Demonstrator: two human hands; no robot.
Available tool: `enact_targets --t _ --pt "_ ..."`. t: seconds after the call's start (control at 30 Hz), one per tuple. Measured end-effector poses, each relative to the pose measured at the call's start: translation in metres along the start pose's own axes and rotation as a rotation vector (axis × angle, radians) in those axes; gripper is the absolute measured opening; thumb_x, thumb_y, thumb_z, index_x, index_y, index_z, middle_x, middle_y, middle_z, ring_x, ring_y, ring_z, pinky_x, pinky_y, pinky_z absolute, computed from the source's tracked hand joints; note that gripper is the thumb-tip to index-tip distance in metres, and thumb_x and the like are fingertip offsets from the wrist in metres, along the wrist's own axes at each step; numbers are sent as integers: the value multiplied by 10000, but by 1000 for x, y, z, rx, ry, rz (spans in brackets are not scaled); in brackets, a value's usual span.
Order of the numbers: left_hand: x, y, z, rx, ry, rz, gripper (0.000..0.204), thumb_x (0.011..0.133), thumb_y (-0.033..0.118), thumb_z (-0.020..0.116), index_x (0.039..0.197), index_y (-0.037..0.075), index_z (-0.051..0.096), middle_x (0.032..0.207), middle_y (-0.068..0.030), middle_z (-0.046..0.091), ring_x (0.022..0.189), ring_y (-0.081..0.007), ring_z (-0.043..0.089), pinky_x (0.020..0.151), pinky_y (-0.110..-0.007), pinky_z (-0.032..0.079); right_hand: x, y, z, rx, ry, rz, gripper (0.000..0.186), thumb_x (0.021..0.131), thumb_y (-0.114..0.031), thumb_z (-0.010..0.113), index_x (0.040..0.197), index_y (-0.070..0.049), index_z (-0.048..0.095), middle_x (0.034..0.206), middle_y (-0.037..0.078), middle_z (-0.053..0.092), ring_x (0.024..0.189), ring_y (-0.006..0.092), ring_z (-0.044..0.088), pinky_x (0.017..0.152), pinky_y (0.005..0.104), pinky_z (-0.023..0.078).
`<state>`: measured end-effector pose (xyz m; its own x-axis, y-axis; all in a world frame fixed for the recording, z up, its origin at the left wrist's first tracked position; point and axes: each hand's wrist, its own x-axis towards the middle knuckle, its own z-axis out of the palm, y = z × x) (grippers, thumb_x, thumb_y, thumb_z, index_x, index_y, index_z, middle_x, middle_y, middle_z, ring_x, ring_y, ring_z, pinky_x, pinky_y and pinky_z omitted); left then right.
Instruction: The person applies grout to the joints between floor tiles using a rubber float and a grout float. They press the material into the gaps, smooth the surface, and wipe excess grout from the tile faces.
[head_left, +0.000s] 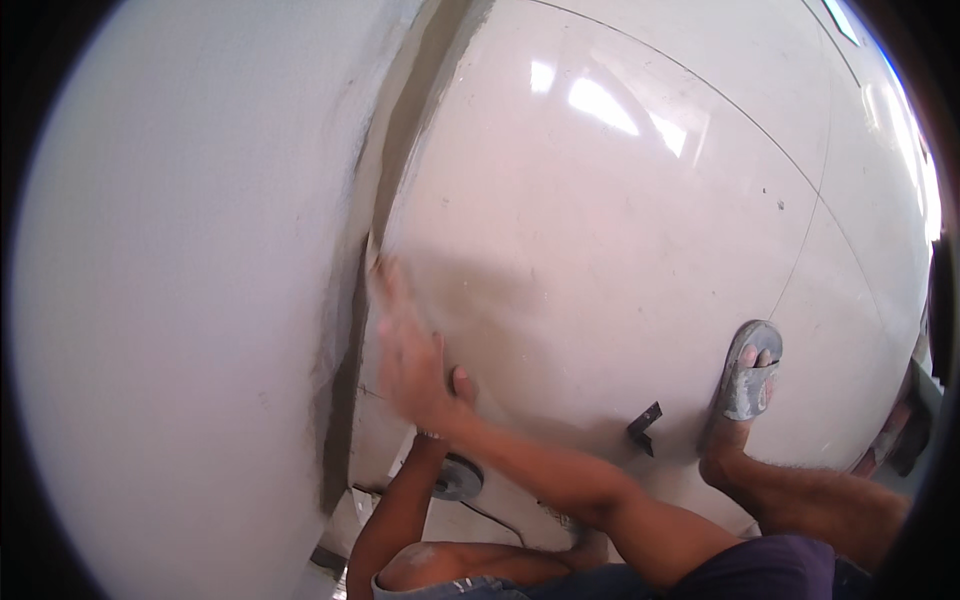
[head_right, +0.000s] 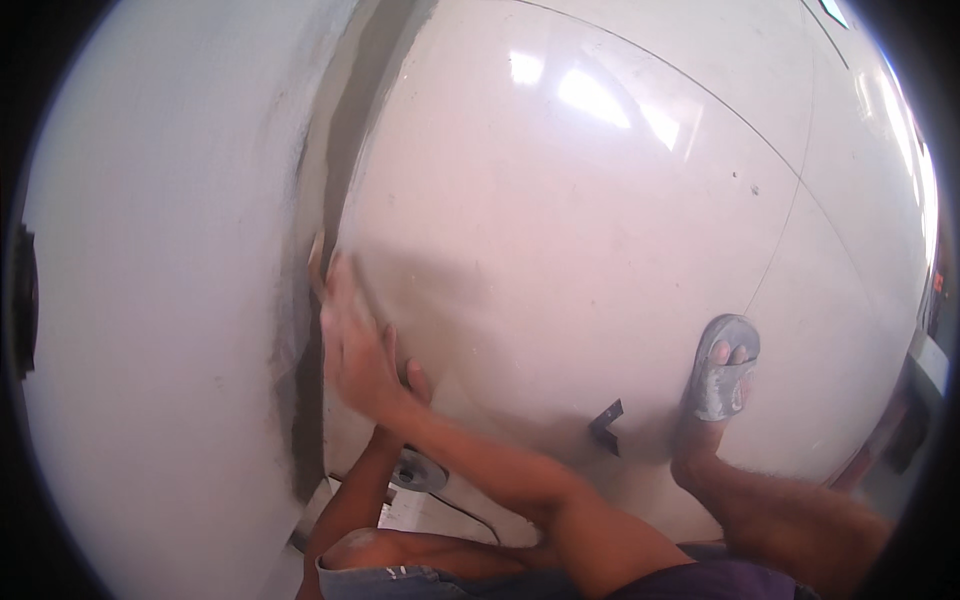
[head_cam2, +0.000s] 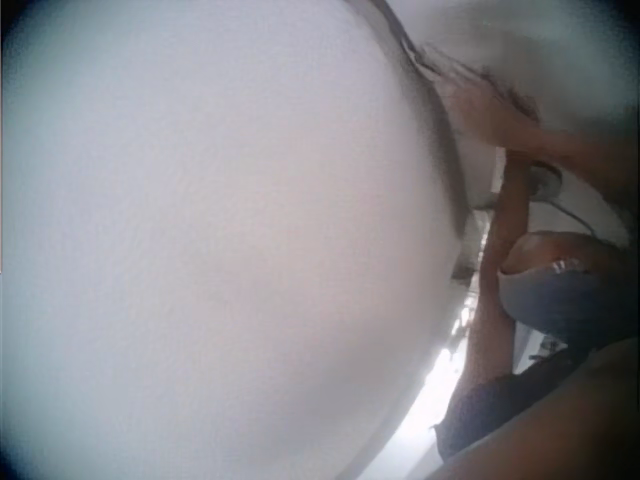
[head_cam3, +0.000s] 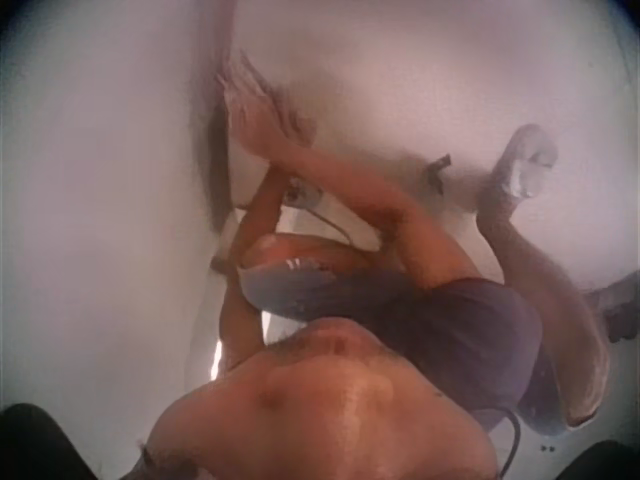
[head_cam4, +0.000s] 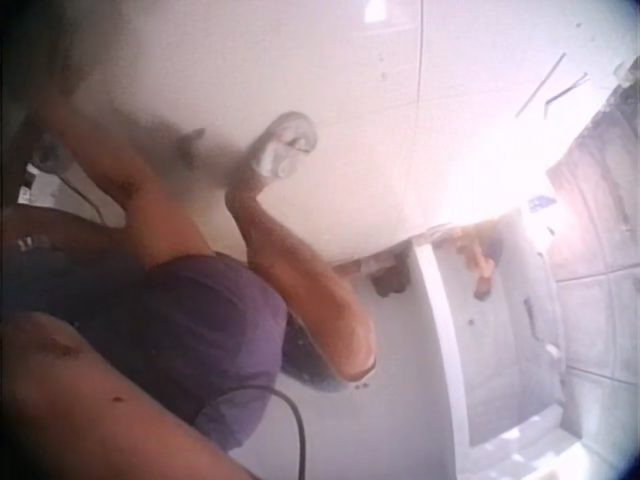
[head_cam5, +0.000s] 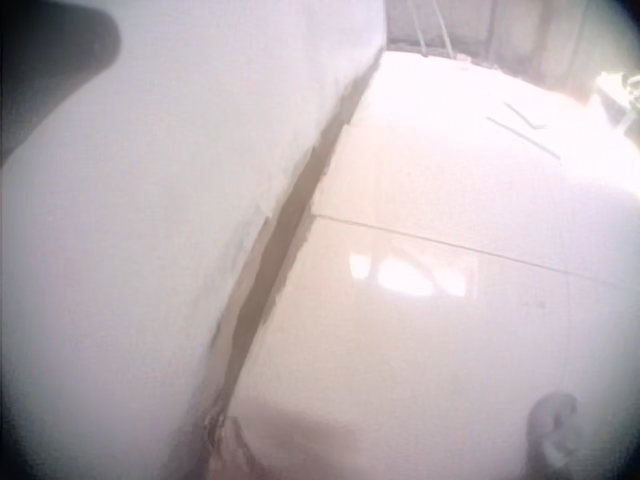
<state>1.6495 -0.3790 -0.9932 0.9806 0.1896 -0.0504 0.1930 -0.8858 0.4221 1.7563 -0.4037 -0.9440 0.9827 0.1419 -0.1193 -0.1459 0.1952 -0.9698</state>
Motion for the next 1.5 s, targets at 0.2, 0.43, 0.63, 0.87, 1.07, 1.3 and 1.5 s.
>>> enact_targets --t 0.2,0.43,0.63,0.87,1.07,1.3,1.5 --pt "6 2 -4 89 93 51 567 903 271 618 1406 21 538 1543 -220 464 1463 -431 382 1195 -633 216 179 -9 -53 -76 212 -167 520 1092 -165 374 1487 170 331 1543 350 388 1469 433 371 1221 412 288" --pt "-3 -5 -3 -159 280 -42 335 918 133 596 1226 25 670 1383 -206 609 1334 -406 533 1142 -584 340 135 22 18 -106 174 -202 509 1086 -146 386 1482 170 330 1537 363 380 1459 470 357 1216 423 293" --pt "-55 -17 -21 -358 723 -539 197 870 -49 559 1016 -15 686 1055 -128 713 959 -250 669 879 -379 527 -58 64 53 -208 -48 -174 538 1109 -196 399 1562 69 282 1505 298 478 1133 346 630 962 380 471" --pt "-140 -12 -38 -228 452 -539 173 857 -106 534 872 4 668 980 -144 716 929 -305 694 864 -380 535 16 19 -27 -101 269 -5 411 1105 -251 420 1275 97 557 1101 179 660 850 204 580 800 380 486" --pt "-159 18 -33 -279 424 -661 141 867 -90 568 864 7 671 949 -127 708 926 -291 688 863 -369 529 147 -9 -30 -296 245 -213 446 1080 -194 400 1398 111 468 1297 266 586 1186 370 567 1041 401 429" --pt "-168 15 -23 -472 598 -849 162 890 -77 547 877 7 685 974 -84 718 913 -194 674 786 -316 515 28 42 51 -129 59 -35 454 1084 -104 389 1491 97 404 1457 289 538 1339 375 548 1120 408 401" --pt "-162 -38 -48 -584 890 -1021 183 993 65 571 1111 8 699 1131 -61 702 969 -146 643 793 -283 500 -125 46 44 -234 -512 175 295 1043 -87 497 1274 76 583 1194 234 682 1129 396 661 1010 443 500"
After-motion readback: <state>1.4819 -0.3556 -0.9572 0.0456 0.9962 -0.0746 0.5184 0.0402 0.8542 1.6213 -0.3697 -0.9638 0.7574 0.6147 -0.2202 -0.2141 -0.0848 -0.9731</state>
